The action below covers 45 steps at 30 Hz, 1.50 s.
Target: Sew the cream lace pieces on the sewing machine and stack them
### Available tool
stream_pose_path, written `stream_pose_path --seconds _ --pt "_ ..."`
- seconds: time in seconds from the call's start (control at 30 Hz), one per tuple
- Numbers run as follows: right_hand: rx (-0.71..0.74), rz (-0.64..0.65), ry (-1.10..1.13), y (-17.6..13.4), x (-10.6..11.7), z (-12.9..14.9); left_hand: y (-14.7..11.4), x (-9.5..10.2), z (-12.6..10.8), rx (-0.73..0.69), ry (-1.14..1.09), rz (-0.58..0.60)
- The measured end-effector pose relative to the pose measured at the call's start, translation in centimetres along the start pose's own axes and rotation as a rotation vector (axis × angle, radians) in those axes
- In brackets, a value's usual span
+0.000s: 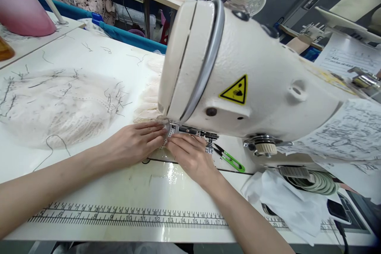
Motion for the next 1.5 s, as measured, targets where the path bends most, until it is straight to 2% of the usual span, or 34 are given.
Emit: stream_pose_path --seconds 0.2,0.57,0.7,0.83,1.1,1.23,1.5 --pt "-0.042 -0.013 -0.009 -0.1 -0.5 -0.1 0.3 -0.1 0.1 0.008 0.041 0.002" --pt "-0.110 0.048 0.088 -0.2 -0.6 -0.8 0.1 -0.5 0.1 0.031 0.103 0.040" --pt "-0.184 0.111 0.127 -0.6 -1.0 -1.0 -0.1 -0.7 0.0 0.046 0.136 0.005" --pt "-0.217 0.167 0.088 -0.7 -1.2 -1.1 -0.1 -0.7 0.0 0.041 0.170 0.025" --pt "-0.237 0.097 0.128 -0.2 -1.1 -1.4 0.0 -0.8 -0.1 0.040 0.213 0.015" --pt "-0.290 0.136 0.152 -0.4 -1.4 -1.6 -0.2 -0.9 -0.1 0.037 0.229 0.049" --pt "-0.365 0.153 0.099 -0.1 -1.7 -2.0 -0.2 -1.3 -0.1 0.068 0.185 0.039"
Point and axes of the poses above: each hand's wrist, its own y-axis towards the middle knuckle, its own x-axis out of the back of the hand, z = x × y, the point moved 1 cm from there along y, towards the middle knuckle, and after that the axes turned 9 degrees about -y, right-handed, at the moved point
